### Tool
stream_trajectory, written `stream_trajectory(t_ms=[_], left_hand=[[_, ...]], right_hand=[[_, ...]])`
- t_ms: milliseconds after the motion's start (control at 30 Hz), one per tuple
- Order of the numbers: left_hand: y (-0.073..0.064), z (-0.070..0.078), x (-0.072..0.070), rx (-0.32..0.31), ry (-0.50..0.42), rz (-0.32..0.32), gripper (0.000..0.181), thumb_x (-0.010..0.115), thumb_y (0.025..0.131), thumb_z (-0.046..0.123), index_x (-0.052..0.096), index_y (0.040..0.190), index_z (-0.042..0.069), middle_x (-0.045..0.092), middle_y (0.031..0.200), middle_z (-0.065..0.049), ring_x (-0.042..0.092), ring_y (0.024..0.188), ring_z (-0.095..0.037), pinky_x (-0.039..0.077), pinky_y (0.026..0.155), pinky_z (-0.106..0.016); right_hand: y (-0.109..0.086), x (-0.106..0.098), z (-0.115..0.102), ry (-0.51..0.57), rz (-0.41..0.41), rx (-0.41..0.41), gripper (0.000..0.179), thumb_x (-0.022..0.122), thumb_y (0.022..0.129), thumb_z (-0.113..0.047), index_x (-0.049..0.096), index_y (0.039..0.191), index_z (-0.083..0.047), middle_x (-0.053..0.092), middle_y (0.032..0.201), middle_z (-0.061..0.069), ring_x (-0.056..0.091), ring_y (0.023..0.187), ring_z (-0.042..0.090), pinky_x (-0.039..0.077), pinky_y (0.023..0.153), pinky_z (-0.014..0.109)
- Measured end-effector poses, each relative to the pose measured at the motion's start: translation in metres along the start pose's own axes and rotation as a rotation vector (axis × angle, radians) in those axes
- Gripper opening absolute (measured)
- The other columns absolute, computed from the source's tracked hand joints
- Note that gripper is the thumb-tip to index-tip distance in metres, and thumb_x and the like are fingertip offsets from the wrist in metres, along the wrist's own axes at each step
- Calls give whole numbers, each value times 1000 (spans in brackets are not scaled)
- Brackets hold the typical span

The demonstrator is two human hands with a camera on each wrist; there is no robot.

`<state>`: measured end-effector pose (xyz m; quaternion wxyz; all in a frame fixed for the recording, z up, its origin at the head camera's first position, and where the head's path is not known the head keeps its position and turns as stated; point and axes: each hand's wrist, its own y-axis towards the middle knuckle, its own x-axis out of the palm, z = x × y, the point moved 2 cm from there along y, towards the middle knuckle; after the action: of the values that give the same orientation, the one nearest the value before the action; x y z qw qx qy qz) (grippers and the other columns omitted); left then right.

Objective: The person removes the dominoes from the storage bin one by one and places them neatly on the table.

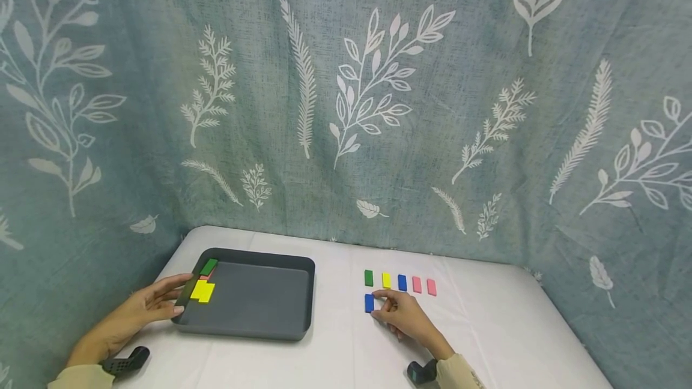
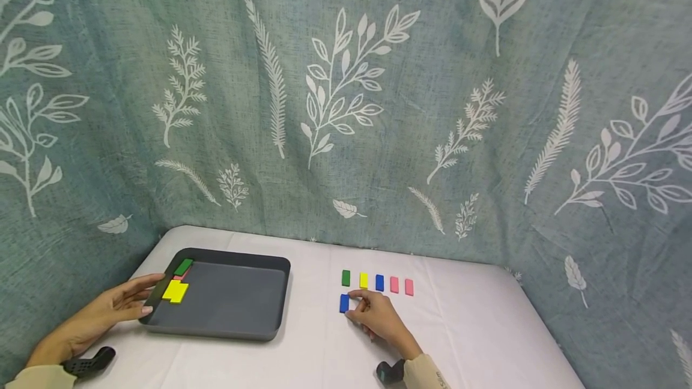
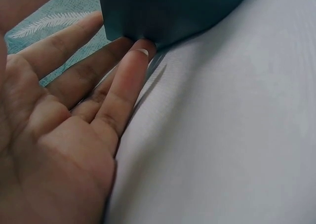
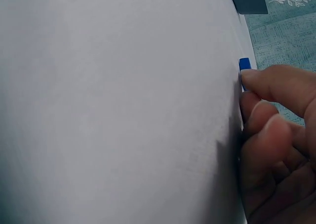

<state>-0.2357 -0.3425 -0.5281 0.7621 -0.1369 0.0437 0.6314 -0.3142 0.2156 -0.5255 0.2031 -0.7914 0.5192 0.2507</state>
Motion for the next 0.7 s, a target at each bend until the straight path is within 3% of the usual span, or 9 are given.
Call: stream_trajectory(t_ms=[267, 433, 700], left_hand=[[-2, -2, 0, 16, 5, -10, 70, 66, 90, 24, 29, 149, 18, 27, 152, -12, 26, 134, -37, 34, 98, -57], [0, 0, 1, -10, -5, 5, 75, 68, 88, 25, 27, 150, 16, 27, 152, -14, 25, 135, -37, 33, 99, -59], [-1, -1, -1, -1, -22, 6, 76, 69, 88, 24, 27, 150, 16, 25, 152, -14, 24, 135, -37, 31, 100, -60]], right_hand=[[-3, -1, 0, 59, -23, 15, 47, 66, 89, -38, 57, 129, -15, 62, 74, 10, 48, 41, 16, 47, 37, 36], [-1, -1, -5, 89, -24, -2, 46, 64, 91, -37, 56, 129, -13, 63, 79, 14, 50, 43, 16, 48, 37, 37], [15, 0, -30, 77, -19, -71, 44, 61, 93, -37, 55, 129, -12, 59, 78, 16, 45, 38, 16, 43, 36, 36]])
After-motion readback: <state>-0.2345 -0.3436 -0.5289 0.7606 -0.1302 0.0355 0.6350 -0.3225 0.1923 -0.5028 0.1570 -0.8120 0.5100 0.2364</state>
